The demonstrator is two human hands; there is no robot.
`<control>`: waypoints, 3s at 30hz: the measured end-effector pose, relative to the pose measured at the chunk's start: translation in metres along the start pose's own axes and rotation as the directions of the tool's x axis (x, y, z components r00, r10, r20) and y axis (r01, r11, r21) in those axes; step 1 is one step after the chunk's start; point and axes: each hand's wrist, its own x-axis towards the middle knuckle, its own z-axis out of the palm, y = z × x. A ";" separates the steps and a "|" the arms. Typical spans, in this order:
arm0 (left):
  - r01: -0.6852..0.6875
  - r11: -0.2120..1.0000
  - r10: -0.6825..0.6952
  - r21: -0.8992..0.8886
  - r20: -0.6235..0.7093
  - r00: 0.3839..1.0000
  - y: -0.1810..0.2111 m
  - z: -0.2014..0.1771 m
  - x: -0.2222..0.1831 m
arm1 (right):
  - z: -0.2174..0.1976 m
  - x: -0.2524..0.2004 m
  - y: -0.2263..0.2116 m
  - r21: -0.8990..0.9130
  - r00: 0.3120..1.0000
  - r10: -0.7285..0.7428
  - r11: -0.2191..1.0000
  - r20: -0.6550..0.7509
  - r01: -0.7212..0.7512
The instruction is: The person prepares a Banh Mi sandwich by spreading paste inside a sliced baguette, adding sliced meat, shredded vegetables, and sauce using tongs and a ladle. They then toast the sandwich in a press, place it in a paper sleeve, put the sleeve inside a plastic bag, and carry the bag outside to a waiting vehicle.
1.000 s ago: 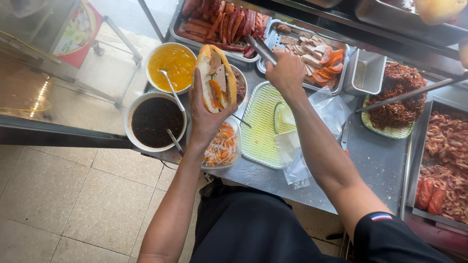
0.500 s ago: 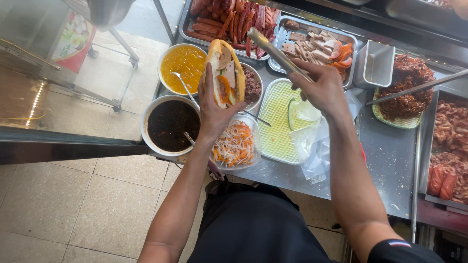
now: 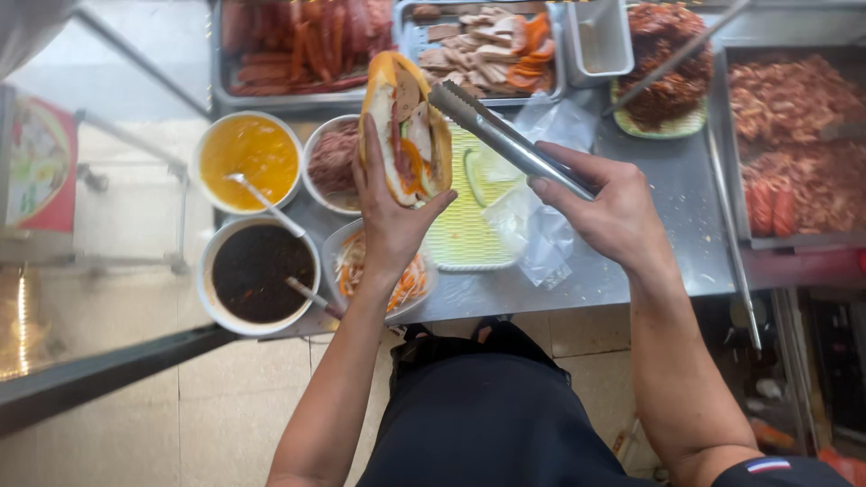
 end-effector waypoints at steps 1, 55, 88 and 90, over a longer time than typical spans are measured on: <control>-0.002 1.000 0.002 -0.002 0.035 0.999 0.009 0.011 0.000 | -0.015 -0.007 0.011 -0.011 0.999 0.035 0.999 -0.032 -0.035; 0.038 0.964 0.050 -0.264 0.321 0.946 0.134 0.511 -0.070 | -0.342 -0.137 0.302 -0.219 0.937 0.225 0.933 -0.267 -0.286; 0.103 0.961 -0.010 -0.256 0.341 0.940 0.090 0.520 -0.080 | -0.386 -0.082 0.360 -0.214 0.963 0.171 0.953 -0.209 -0.216; 0.053 0.984 0.008 -0.169 0.338 0.941 0.094 0.523 -0.084 | -0.381 -0.090 0.342 -0.124 0.962 0.235 0.960 -0.139 -0.252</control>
